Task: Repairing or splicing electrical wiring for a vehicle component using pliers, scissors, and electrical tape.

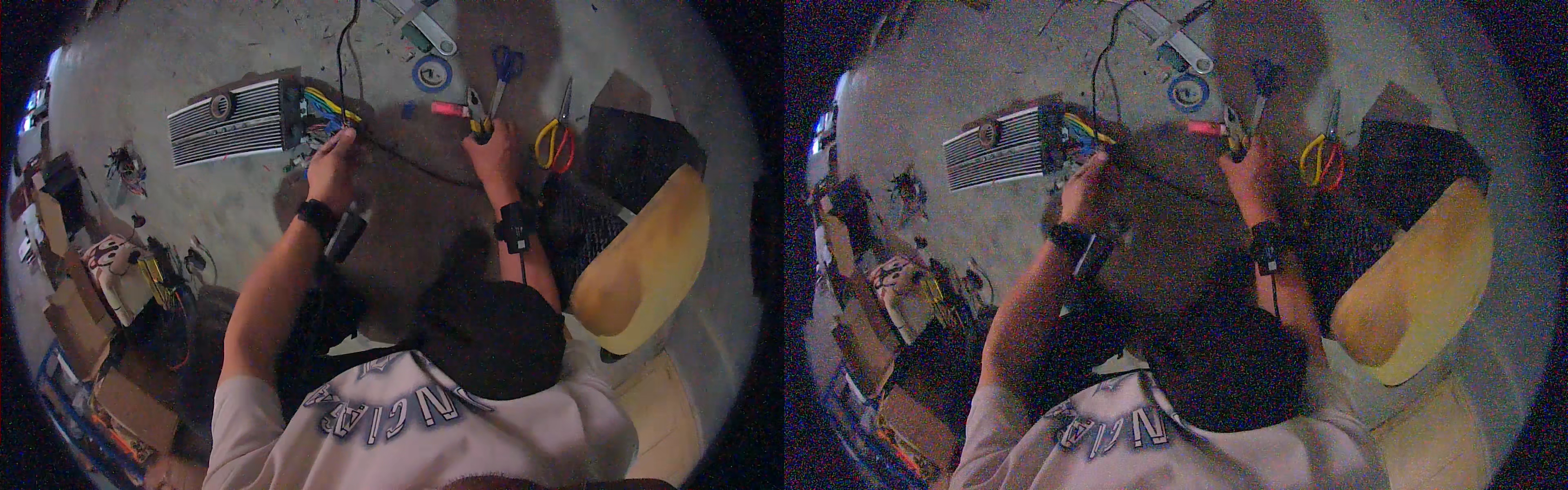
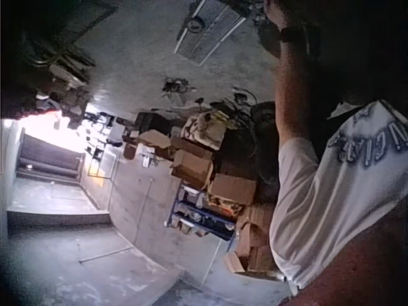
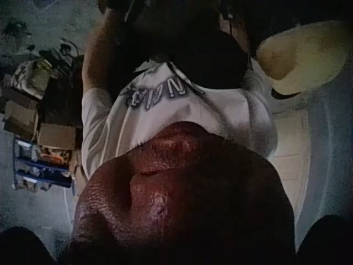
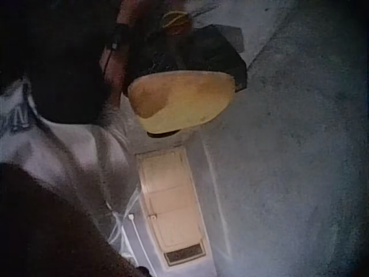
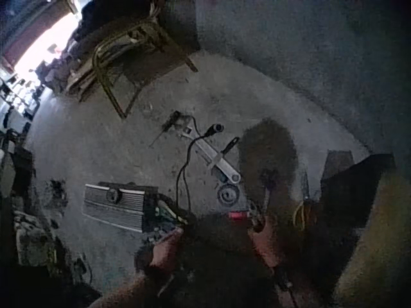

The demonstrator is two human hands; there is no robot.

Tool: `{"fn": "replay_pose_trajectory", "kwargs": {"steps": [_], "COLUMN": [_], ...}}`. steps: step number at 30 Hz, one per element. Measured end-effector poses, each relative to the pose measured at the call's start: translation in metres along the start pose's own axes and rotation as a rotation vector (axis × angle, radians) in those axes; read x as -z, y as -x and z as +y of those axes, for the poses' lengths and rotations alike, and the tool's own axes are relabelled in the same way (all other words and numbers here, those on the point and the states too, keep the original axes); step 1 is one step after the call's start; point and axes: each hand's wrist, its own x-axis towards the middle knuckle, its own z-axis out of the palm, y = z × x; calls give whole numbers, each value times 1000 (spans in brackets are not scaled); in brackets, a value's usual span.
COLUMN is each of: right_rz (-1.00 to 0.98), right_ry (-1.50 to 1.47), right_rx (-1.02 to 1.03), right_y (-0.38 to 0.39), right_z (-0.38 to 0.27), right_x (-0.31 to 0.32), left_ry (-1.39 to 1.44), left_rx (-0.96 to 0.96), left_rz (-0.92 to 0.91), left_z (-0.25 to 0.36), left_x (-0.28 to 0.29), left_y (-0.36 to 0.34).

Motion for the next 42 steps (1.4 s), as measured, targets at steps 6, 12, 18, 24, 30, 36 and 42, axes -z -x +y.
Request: {"fn": "replay_pose_trajectory", "kwargs": {"steps": [6, 12, 18, 24, 30, 36, 42], "right_rz": [112, 54, 121, 141, 231, 381, 174], "right_ry": [-87, 90, 163, 98, 237, 347, 339], "right_rx": [24, 24, 109, 308, 400, 518, 452], "right_y": [7, 9, 15, -9, -64, -128, -169], "right_z": [-5, -8, -3, -20, 5, 47, 29], "right_x": [-4, 1, -10, -3, -9, -10, -16], "left_ry": [-38, 100, -198, -266, -517, -672, -747], "left_rx": [8, -143, -67, -136, -211, -333, -256], "left_rz": [52, 107, 217, -77, -238, -322, -315], "left_z": [13, -17, -43, -61, -43, -37, -59], "left_x": [-3, 1, -13, -21, -33, -30, -20], "left_y": [12, 11, 31, 39, 60, 59, 64]}}
